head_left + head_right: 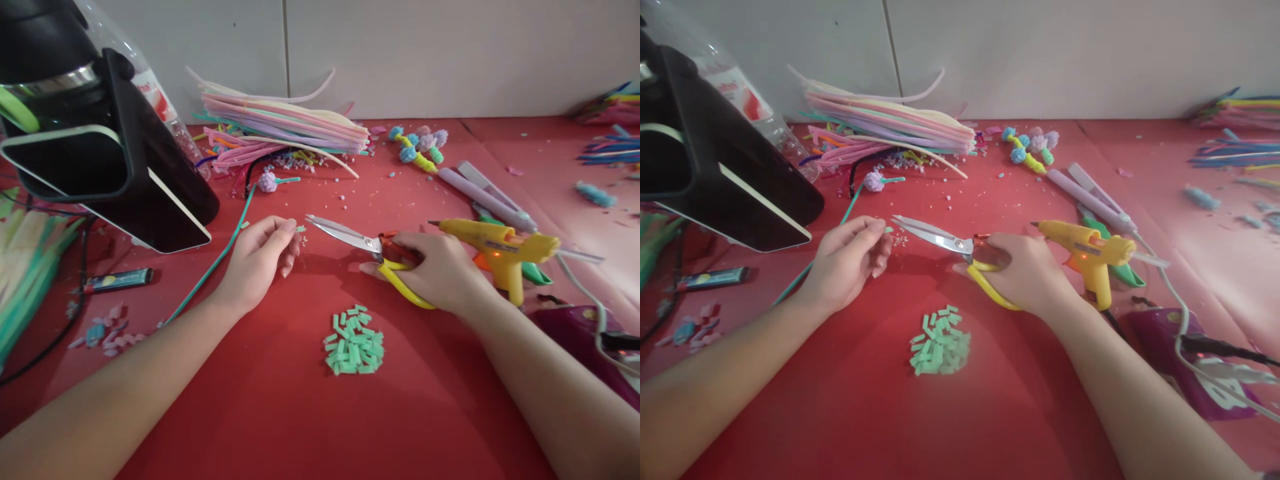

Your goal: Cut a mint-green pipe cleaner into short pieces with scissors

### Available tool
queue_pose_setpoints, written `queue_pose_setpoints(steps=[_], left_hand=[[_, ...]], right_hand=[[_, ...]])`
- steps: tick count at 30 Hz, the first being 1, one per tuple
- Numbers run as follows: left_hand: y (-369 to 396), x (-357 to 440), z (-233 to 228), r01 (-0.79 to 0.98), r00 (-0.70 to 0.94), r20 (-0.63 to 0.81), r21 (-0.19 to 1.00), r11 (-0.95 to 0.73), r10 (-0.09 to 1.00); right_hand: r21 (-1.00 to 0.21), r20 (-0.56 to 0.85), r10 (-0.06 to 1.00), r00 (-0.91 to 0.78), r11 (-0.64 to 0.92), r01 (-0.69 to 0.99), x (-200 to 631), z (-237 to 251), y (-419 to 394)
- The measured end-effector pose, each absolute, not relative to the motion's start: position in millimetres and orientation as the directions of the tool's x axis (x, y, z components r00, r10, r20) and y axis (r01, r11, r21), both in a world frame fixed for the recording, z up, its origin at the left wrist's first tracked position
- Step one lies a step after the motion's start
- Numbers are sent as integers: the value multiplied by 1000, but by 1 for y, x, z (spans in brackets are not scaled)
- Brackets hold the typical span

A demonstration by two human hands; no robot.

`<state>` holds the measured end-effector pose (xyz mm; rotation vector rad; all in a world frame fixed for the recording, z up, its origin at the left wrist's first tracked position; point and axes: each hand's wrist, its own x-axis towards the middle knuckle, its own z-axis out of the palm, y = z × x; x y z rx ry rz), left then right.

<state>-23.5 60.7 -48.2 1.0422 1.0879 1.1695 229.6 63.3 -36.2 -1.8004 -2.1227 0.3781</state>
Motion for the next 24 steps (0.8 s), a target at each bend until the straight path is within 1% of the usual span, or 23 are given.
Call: queue_pose_setpoints(steps=[6, 12, 20, 24], left_hand=[[62, -24, -50, -139, 70, -73, 987, 82, 995], [61, -23, -49, -119, 66, -80, 989, 87, 995], [61, -23, -50, -95, 68, -64, 993, 70, 996], [62, -23, -50, -97, 65, -62, 993, 68, 996]], right_hand=[[-424, 81, 980, -184, 201, 883, 229, -36, 64], [-401, 74, 985, -155, 171, 900, 232, -43, 64], [-400, 24, 990, -139, 137, 906, 230, -40, 65], [-391, 46, 986, -158, 163, 906, 231, -40, 66]])
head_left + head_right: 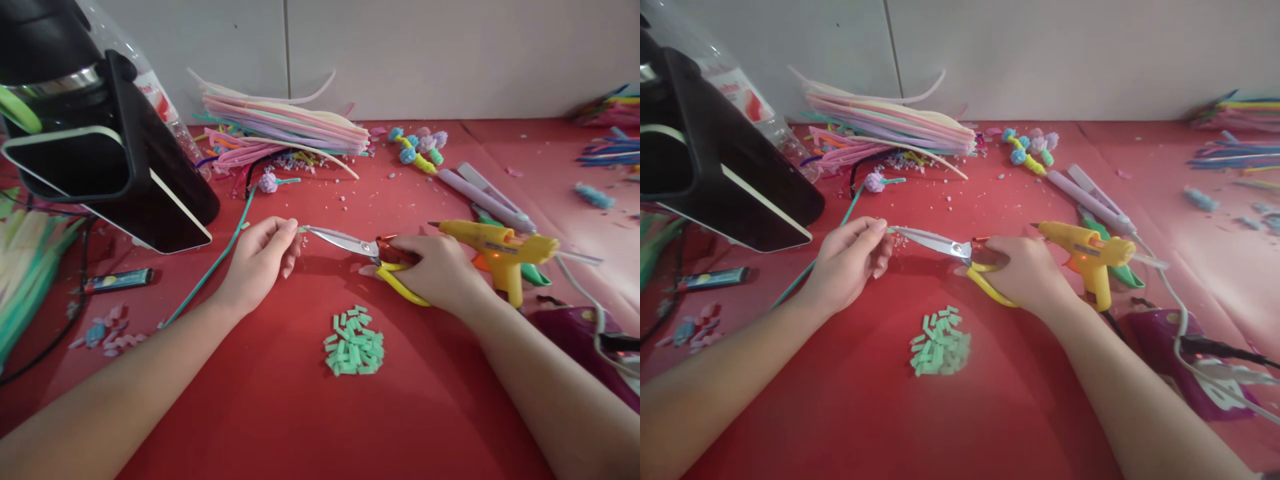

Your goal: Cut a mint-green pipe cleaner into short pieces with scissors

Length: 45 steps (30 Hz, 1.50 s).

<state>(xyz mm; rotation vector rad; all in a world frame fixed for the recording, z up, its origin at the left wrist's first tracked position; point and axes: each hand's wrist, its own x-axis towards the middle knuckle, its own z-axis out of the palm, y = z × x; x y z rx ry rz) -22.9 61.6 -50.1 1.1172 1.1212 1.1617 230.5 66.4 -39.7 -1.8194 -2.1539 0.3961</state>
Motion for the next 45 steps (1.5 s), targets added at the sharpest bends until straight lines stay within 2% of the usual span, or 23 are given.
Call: queue_pose_setpoints(steps=[7, 16, 35, 45], left_hand=[[60, -22, -48, -93, 61, -86, 991, 91, 994], [60, -24, -49, -80, 62, -88, 992, 93, 994], [61, -22, -48, -75, 50, -94, 992, 98, 994], [61, -23, -49, -85, 52, -99, 991, 103, 994]], right_hand=[[-437, 92, 984, -151, 176, 882, 232, -40, 62], [-401, 103, 965, -242, 262, 878, 234, -42, 64], [-460, 55, 989, -137, 147, 876, 230, -40, 64], [-443, 95, 976, -196, 218, 870, 230, -42, 63]])
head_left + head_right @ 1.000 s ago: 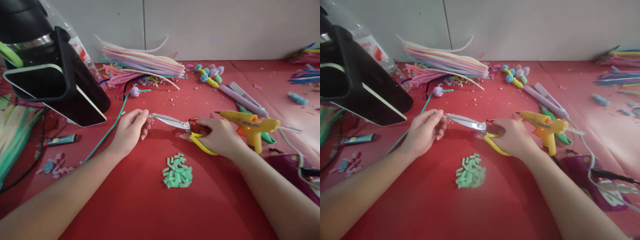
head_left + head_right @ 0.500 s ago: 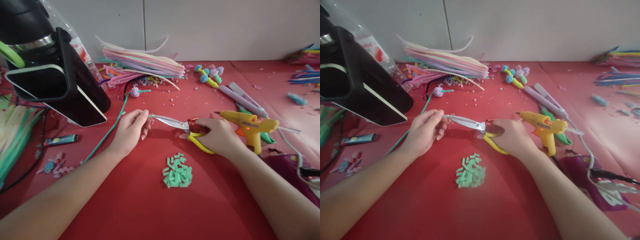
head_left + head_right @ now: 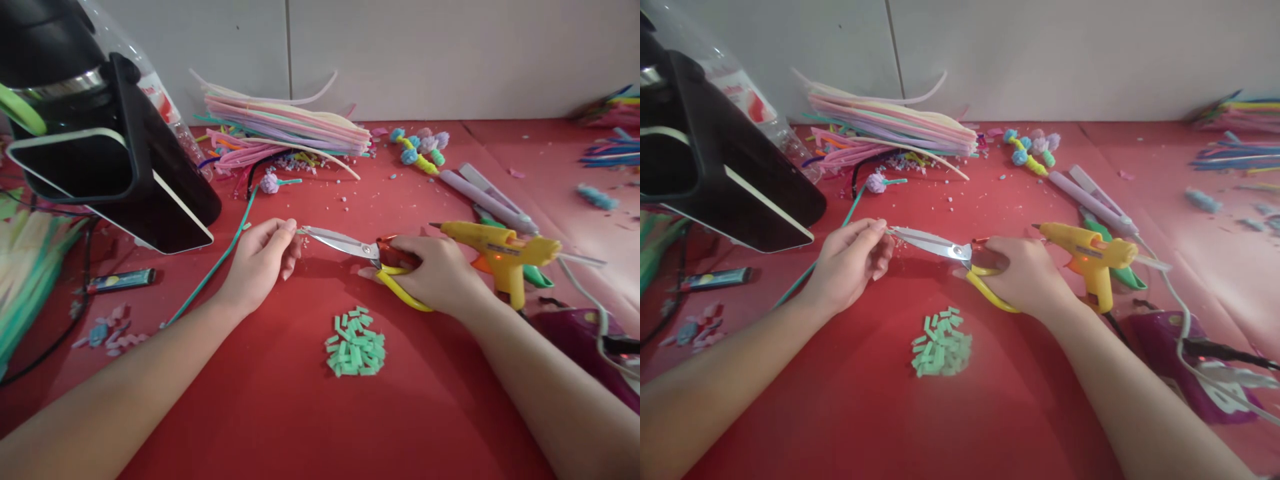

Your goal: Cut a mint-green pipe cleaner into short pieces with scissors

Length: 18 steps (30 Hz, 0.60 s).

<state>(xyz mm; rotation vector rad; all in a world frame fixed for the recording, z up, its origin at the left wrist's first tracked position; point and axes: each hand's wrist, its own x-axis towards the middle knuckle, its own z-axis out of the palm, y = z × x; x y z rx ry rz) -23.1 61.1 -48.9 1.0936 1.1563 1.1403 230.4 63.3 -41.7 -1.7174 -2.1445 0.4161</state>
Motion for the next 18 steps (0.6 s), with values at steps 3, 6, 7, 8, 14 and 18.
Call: queue_pose_setpoints(steps=[3, 6, 7, 8, 14, 18], left_hand=[[62, -23, -49, -71, 48, -100, 992, 103, 994], [62, -23, -49, -66, 48, -100, 992, 103, 994], [62, -23, -49, -68, 49, -101, 992, 104, 994], [62, -23, -49, -72, 49, -101, 992, 104, 994], [61, -23, -49, -97, 48, -109, 989, 113, 993], [61, -23, -48, -101, 35, -116, 988, 119, 993]], right_hand=[[-433, 103, 975, -199, 224, 873, 229, -42, 64], [-435, 92, 977, -191, 212, 875, 228, -42, 64], [-436, 90, 978, -186, 206, 876, 228, -42, 64], [-437, 88, 979, -182, 202, 876, 228, -42, 65], [-436, 87, 983, -162, 184, 881, 229, -42, 64], [-438, 123, 977, -175, 211, 874, 230, -42, 62]])
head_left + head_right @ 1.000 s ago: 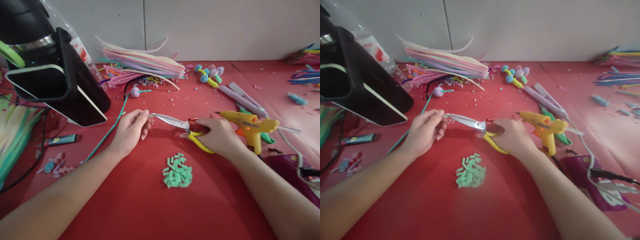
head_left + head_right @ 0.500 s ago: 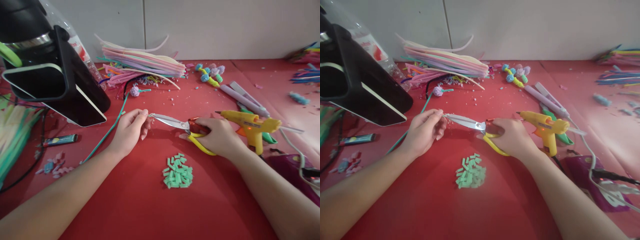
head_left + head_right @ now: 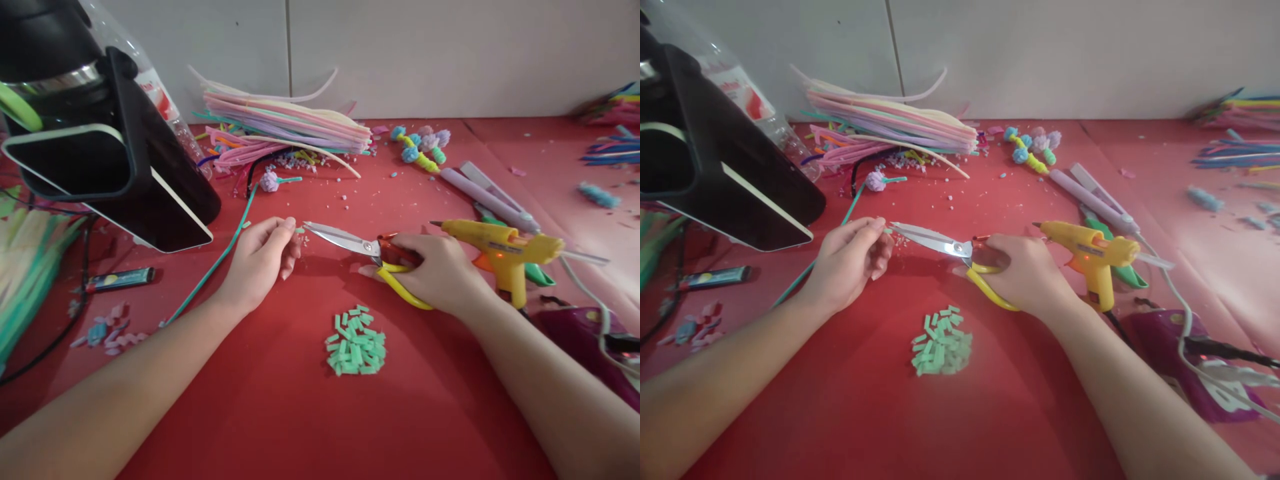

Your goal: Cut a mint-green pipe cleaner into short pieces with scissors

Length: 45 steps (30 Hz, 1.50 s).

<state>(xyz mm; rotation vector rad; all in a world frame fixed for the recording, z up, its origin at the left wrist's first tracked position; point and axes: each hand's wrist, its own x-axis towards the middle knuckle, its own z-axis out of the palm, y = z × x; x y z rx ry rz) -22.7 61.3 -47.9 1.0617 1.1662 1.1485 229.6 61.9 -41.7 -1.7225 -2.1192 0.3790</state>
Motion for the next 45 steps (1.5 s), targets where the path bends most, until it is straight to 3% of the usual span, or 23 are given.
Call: queue_pose_setpoints(steps=[45], left_hand=[[61, -22, -49, -88, 33, -98, 991, 100, 995]], right_hand=[[-414, 80, 982, -174, 191, 890, 225, -39, 64]])
